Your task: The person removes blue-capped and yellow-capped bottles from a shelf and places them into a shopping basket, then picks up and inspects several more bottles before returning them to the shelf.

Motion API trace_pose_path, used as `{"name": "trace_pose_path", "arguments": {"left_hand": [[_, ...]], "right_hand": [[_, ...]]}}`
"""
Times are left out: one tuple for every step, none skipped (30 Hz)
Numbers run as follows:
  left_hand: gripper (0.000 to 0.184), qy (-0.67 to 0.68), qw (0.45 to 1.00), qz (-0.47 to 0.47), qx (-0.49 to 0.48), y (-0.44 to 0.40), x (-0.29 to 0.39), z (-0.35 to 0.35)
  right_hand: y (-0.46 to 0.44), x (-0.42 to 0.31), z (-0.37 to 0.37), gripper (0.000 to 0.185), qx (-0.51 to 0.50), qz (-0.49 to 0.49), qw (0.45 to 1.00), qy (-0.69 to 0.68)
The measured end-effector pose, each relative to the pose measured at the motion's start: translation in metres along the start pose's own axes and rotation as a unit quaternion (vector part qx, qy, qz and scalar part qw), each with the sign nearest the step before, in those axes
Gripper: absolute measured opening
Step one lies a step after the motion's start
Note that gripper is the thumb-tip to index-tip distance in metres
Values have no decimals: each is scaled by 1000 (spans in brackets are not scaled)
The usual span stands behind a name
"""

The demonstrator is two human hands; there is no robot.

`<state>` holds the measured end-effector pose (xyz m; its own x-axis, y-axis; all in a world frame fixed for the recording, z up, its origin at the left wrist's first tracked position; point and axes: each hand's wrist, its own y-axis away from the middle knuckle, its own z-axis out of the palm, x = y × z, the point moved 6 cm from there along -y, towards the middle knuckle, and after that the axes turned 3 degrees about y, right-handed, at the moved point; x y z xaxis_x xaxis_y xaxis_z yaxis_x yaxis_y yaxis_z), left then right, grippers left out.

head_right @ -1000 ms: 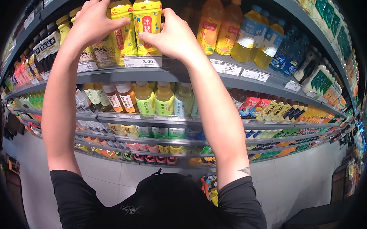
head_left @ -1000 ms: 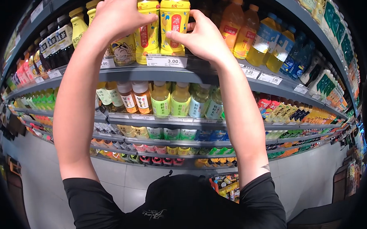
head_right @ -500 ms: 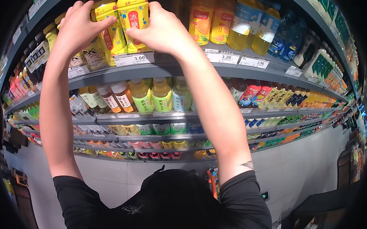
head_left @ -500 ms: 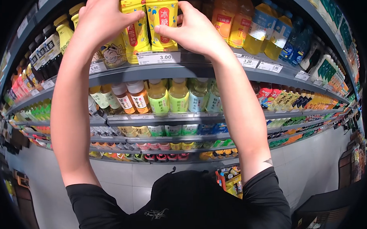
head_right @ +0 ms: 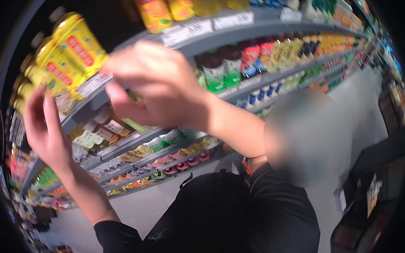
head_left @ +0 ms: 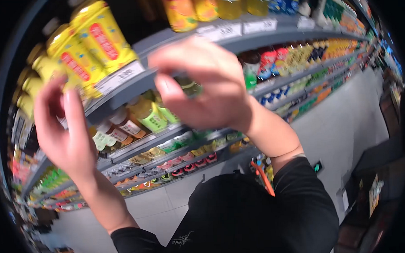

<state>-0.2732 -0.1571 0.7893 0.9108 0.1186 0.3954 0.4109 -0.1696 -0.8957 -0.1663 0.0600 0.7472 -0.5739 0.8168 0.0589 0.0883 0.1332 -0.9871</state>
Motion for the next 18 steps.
{"name": "trace_pose_path", "arguments": {"left_hand": [[17,43,999,11,-9,34,5,14],[15,50,991,48,-112,64,8,32],[15,50,971,38,-230,91,10,56],[16,46,956,4,-291,127,-3,84],[16,87,928,-45,-359,157,-15,114],[13,112,892,-144,-414,192,-26,144],[10,140,852,-243,-442,231,-39,170],[12,149,811,-282,-491,269,-49,195],[13,153,768,-316,-536,306,-58,219],[15,153,736,-323,-575,345,-61,239],[17,152,708,-326,-608,378,-62,259],[19,170,686,-293,-643,403,-53,280],[20,187,661,-261,-678,428,-39,298],[21,205,634,-228,-710,449,-22,314],[22,214,609,-210,-734,464,-6,334],[22,222,584,-195,-756,481,11,351],[22,229,557,-181,-778,499,27,366],[21,245,545,-175,-782,519,40,382]], "right_hand": [[31,-12,-16,20,-34,15,999,-39],[65,-21,-29,14,-118,62,989,-68],[106,-23,-36,12,-167,127,977,-45],[155,-23,-40,11,-214,194,957,-25],[206,-17,-49,11,-227,296,928,-13],[263,-15,-60,10,-234,395,888,0],[322,-21,-80,13,-246,452,854,79],[381,-32,-105,15,-257,503,810,156],[443,-46,-133,24,-280,576,737,216],[494,-69,-161,33,-298,640,655,268],[525,-92,-184,37,-314,685,582,306],[552,-114,-205,42,-327,722,507,339],[578,-135,-220,54,-320,733,496,339],[598,-151,-228,58,-311,787,452,283],[617,-166,-237,62,-298,834,407,225],[627,-180,-241,66,-283,874,360,162],[636,-191,-242,74,-277,897,323,122],[641,-197,-241,73,-242,903,335,115]]}}
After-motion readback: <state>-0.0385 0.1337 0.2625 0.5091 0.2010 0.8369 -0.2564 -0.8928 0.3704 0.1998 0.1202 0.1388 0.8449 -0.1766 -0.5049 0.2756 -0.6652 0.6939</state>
